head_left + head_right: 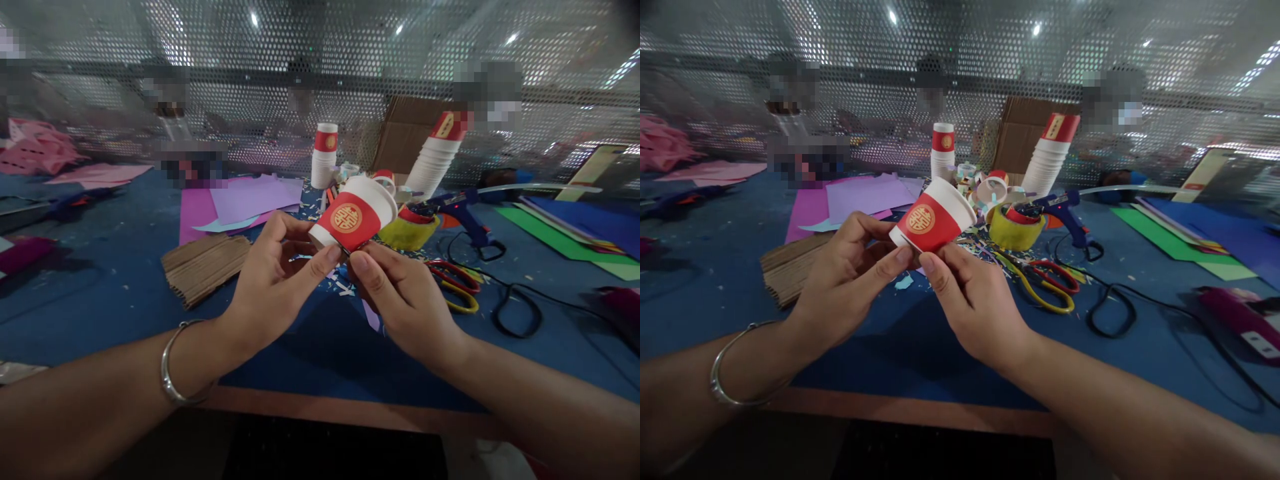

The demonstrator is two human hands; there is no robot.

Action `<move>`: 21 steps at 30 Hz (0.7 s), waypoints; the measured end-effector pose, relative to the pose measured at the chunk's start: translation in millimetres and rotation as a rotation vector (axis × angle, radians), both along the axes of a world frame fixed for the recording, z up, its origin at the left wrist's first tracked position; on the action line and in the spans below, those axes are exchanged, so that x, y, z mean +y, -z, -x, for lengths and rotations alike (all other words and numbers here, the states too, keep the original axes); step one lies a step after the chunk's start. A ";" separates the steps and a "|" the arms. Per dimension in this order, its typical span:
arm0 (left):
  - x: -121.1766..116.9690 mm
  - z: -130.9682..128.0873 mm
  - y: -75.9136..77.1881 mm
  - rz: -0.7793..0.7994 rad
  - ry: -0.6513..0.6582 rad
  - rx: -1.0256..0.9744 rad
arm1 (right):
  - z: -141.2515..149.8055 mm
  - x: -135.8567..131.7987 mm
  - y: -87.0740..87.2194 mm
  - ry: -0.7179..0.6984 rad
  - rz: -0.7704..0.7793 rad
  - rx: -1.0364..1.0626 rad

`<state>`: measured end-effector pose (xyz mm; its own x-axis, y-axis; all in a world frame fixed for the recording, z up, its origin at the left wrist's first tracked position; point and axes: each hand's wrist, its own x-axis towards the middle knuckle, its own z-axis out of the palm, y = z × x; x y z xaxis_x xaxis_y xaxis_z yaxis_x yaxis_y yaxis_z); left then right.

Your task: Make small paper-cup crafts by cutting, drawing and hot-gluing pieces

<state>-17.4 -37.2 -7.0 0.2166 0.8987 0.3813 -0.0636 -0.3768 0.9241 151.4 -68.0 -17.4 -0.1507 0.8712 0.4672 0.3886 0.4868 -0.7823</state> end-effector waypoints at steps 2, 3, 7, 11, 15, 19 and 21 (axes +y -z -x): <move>-0.1 -0.2 -0.4 -0.010 -0.003 0.003 | -0.6 0.0 -0.2 0.008 0.009 -0.010; 0.1 -0.4 -0.6 -0.016 -0.006 0.004 | -0.8 0.1 -0.4 0.014 0.010 -0.016; 1.5 -1.0 -0.8 -0.034 -0.009 -0.019 | -0.7 0.8 -1.7 0.025 -0.015 -0.033; 2.4 -0.7 0.2 -0.073 -0.002 -0.022 | -0.1 1.0 -1.5 0.026 -0.010 -0.023; 1.7 2.3 3.7 -0.132 0.001 0.010 | 0.3 0.1 0.2 0.014 0.013 -0.006; 1.9 6.6 7.8 -0.203 -0.025 0.068 | 0.4 -0.6 0.4 -0.005 0.021 0.009; 2.1 7.5 8.1 -0.187 -0.043 0.024 | 0.4 -0.9 -0.4 -0.006 0.019 -0.001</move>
